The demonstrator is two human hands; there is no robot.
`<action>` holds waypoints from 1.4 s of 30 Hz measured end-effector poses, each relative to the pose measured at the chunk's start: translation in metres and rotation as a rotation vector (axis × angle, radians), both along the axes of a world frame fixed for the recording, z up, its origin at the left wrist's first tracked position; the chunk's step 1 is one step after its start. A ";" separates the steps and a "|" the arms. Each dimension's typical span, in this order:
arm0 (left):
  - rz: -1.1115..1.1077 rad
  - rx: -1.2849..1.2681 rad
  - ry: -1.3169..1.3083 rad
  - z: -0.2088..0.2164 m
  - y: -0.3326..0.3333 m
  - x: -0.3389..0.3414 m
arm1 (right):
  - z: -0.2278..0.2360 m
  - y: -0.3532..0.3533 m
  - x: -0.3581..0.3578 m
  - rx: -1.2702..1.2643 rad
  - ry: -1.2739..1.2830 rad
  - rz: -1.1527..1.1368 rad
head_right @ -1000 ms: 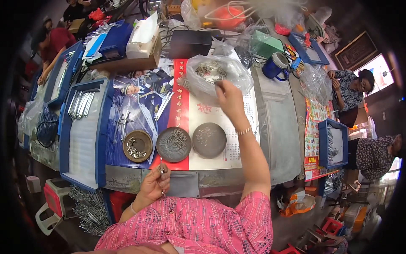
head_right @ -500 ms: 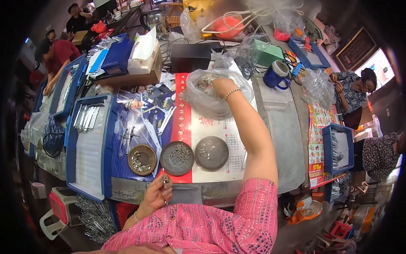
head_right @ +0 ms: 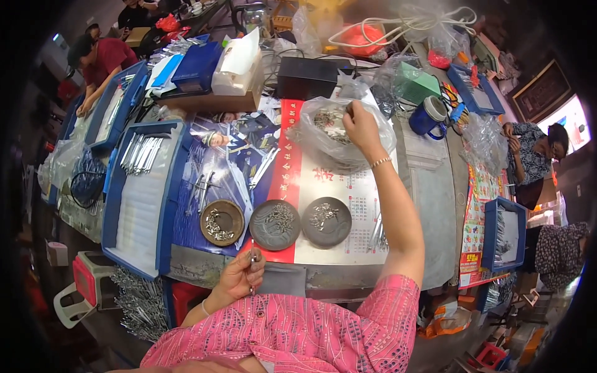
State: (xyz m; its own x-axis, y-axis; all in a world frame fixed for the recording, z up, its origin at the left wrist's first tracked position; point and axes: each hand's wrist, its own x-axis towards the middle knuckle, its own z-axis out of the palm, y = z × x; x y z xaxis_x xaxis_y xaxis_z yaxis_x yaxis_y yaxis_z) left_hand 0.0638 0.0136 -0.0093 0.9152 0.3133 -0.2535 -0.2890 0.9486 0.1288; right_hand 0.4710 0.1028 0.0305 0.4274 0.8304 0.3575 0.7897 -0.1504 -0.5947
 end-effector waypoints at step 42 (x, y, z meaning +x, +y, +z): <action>-0.072 -0.025 0.031 0.020 -0.013 0.040 | 0.142 -0.148 -0.197 0.461 1.624 1.623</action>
